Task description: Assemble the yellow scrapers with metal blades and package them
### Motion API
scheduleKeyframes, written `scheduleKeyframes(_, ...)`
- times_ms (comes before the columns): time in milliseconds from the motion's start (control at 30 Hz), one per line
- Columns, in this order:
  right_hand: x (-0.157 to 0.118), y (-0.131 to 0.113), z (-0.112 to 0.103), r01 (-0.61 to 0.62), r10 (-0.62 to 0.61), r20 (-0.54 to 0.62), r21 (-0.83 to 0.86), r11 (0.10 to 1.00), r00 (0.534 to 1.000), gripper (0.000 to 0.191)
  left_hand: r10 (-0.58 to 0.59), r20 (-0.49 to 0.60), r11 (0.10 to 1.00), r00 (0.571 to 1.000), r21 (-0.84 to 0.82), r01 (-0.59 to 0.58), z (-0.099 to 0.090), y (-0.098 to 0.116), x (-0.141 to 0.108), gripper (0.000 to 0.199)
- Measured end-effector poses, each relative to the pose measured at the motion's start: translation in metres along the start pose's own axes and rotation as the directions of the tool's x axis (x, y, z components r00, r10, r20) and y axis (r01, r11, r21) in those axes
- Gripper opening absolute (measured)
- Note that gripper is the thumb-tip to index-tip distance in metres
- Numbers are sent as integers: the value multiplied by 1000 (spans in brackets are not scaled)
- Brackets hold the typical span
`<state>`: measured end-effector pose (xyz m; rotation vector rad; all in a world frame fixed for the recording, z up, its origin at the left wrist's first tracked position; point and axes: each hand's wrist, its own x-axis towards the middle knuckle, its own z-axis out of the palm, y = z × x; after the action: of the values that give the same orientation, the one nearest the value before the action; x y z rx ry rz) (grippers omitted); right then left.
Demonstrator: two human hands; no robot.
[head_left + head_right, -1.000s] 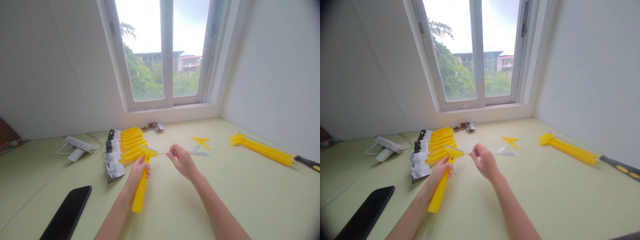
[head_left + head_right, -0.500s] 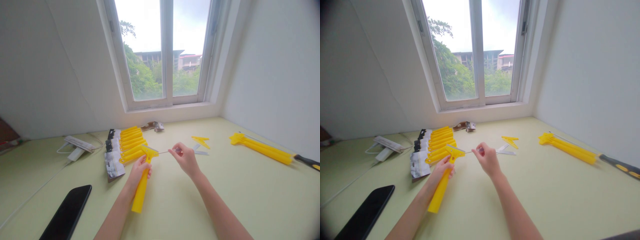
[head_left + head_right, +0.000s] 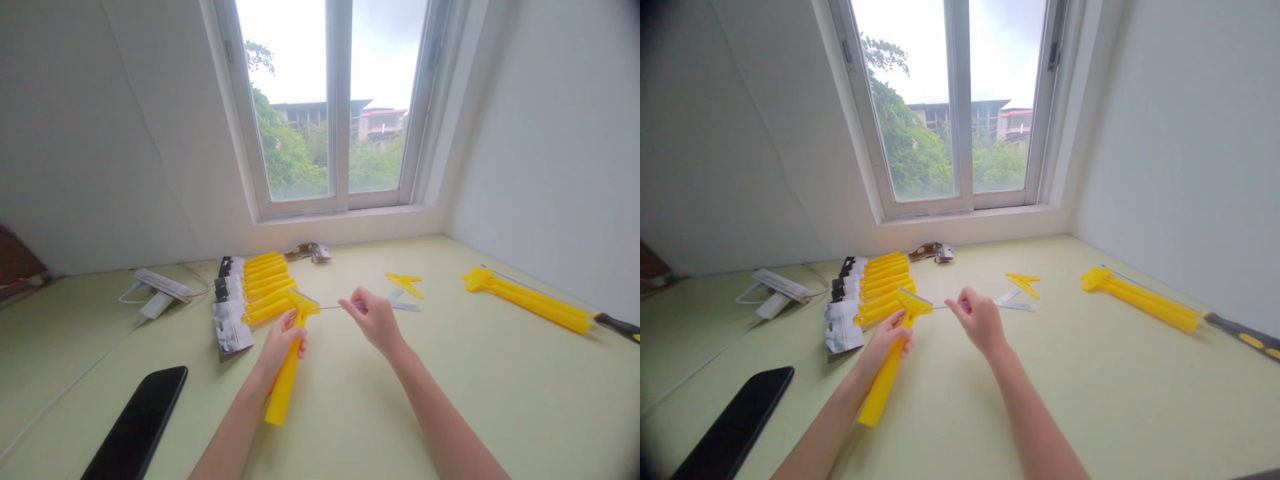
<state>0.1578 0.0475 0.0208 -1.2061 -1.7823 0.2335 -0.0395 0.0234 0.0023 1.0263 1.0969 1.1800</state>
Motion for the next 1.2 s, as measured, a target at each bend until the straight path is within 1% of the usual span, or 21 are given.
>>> scheduleKeyframes(100, 0, -2, -2, 16, -18, -36, -62, 998, 999, 37, -7, 36, 1000, 999, 2, 7, 1, 0, -2, 46)
scheduleKeyframes(267, 0, -3, -3, -64, 39, -152, -159, 985, 988, 41, -4, 77, 1000, 997, -17, 6, 7, 1, -6, 49)
scheduleKeyframes(333, -2, -5, -1, -104, 75, -184, -154, 983, 980, 41, 11, 74, 1000, 997, -30, -9, 9, 1, -7, 50)
scheduleKeyframes(400, -3, -8, 3, -141, 115, -205, -117, 983, 972, 42, 28, 43, 999, 999, -41, -26, 10, 2, -8, 50)
scheduleKeyframes(467, -4, -10, 7, -173, 159, -205, -52, 984, 966, 43, 46, 0, 998, 999, -42, -46, 10, 3, -9, 51)
scheduleKeyframes(567, -3, -7, 11, -230, 236, -157, 55, 972, 959, 44, 77, -52, 996, 996, -28, -79, 11, 4, -11, 51)
scheduleKeyframes(700, 1, 3, 11, -338, 346, -81, 97, 936, 935, 46, 80, -44, 996, 996, -34, -81, 13, 6, -12, 49)
scheduleKeyframes(767, 3, 6, 8, -315, 319, -20, 116, 942, 948, 42, 83, -46, 995, 996, -51, -85, 12, 6, -11, 49)
scheduleKeyframes(867, 4, 5, 6, -195, 180, 93, 191, 962, 979, 33, 81, -99, 993, 992, -79, -89, 9, 8, -10, 51)
scheduleKeyframes(933, 3, 2, 5, -123, 99, 121, 216, 969, 988, 27, 71, -126, 993, 989, -87, -82, 7, 11, -11, 51)
scheduleKeyframes(1033, 0, -2, 3, -55, 44, 76, 145, 988, 996, 23, 90, -138, 991, 986, -83, -102, 6, 16, -14, 50)
scheduleKeyframes(1133, -2, -6, 1, -24, 23, 24, 50, 998, 999, 26, 98, -136, 991, 986, -77, -109, 7, 18, -15, 50)
scheduleKeyframes(1200, -2, -6, 1, -17, 17, 11, 21, 1000, 1000, 28, 101, -122, 991, 987, -73, -110, 7, 18, -15, 49)
